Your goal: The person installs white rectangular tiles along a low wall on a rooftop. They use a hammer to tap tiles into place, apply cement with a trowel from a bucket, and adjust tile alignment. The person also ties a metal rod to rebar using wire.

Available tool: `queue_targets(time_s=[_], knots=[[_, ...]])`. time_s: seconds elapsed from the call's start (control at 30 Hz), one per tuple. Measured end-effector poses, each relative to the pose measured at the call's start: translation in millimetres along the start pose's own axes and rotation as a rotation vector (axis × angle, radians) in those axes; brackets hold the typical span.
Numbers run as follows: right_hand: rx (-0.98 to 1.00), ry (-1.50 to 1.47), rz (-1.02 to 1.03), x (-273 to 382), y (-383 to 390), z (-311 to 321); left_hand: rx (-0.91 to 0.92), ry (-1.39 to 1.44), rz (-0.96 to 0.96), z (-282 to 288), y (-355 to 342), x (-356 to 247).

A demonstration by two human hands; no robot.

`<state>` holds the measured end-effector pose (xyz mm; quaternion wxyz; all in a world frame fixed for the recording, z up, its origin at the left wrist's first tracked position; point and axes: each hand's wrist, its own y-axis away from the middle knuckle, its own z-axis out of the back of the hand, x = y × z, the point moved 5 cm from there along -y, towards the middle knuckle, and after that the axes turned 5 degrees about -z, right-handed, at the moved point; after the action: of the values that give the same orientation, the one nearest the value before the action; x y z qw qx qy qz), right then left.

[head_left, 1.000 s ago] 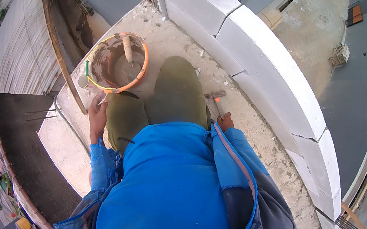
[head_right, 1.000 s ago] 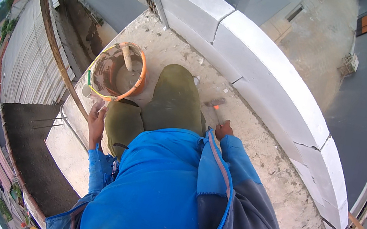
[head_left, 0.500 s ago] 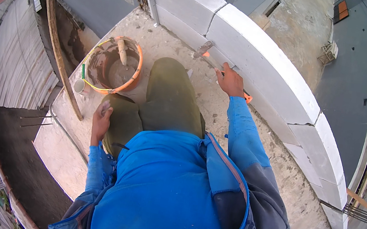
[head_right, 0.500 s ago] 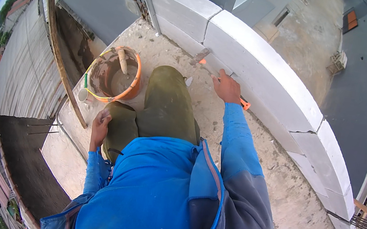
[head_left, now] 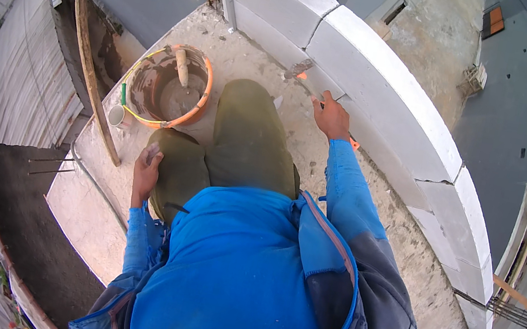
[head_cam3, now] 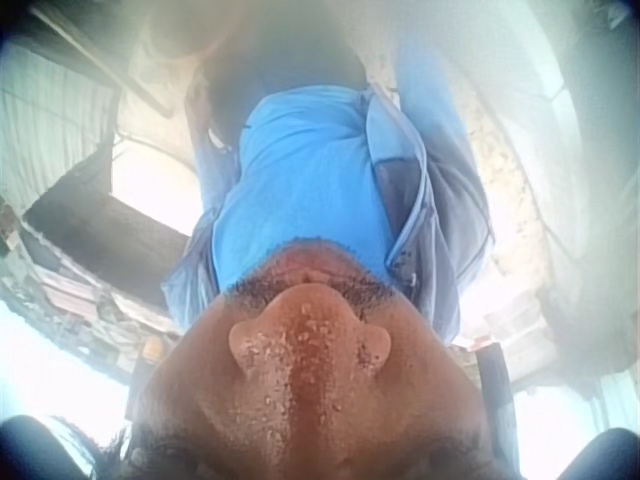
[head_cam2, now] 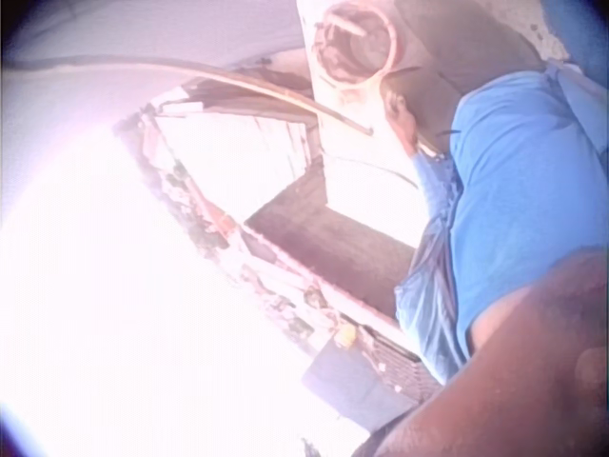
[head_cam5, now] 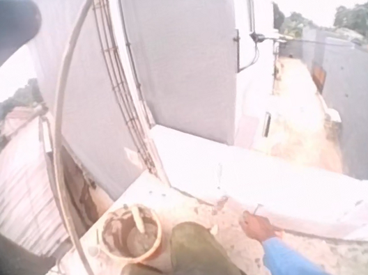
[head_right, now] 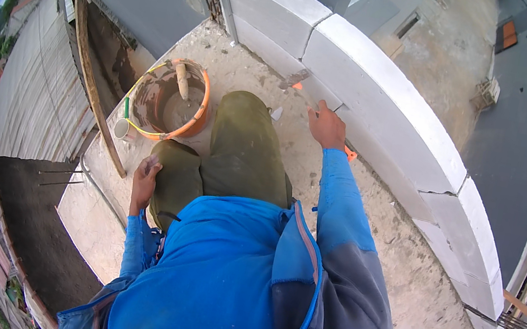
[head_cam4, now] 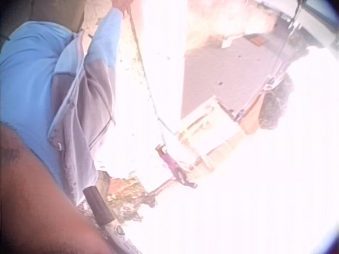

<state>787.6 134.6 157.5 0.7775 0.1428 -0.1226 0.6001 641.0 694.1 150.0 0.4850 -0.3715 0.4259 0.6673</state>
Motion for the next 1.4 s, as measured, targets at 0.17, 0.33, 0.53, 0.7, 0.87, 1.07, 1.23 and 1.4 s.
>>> queue_targets(time_s=[0.17,0.33,0.53,0.7,0.87,1.07,1.23,1.4], knots=[[0.059,0.061,0.146,0,13,-9,-0.03,0.031,0.058,8,-4,18],[0.005,0.035,0.091,0,-11,0,-0.004,0.02,0.07,1,-11,16],[0.032,0.072,0.054,0,-7,-12,-0.082,0.121,0.073,5,-11,35],[0.015,0.052,0.064,-6,-13,0,-0.072,0.101,0.077,3,-14,33],[0.052,0.054,-0.068,-1,0,-10,-0.123,0.231,0.133,8,-12,45],[0.206,0.019,-0.33,-66,117,-101,-0.285,0.49,0.25,36,-33,64],[0.217,-0.033,-0.371,-108,190,-145,-0.3,0.551,0.311,42,-69,70],[-0.098,-0.333,-0.107,0,83,-74,-0.323,0.678,0.243,35,-123,58]])
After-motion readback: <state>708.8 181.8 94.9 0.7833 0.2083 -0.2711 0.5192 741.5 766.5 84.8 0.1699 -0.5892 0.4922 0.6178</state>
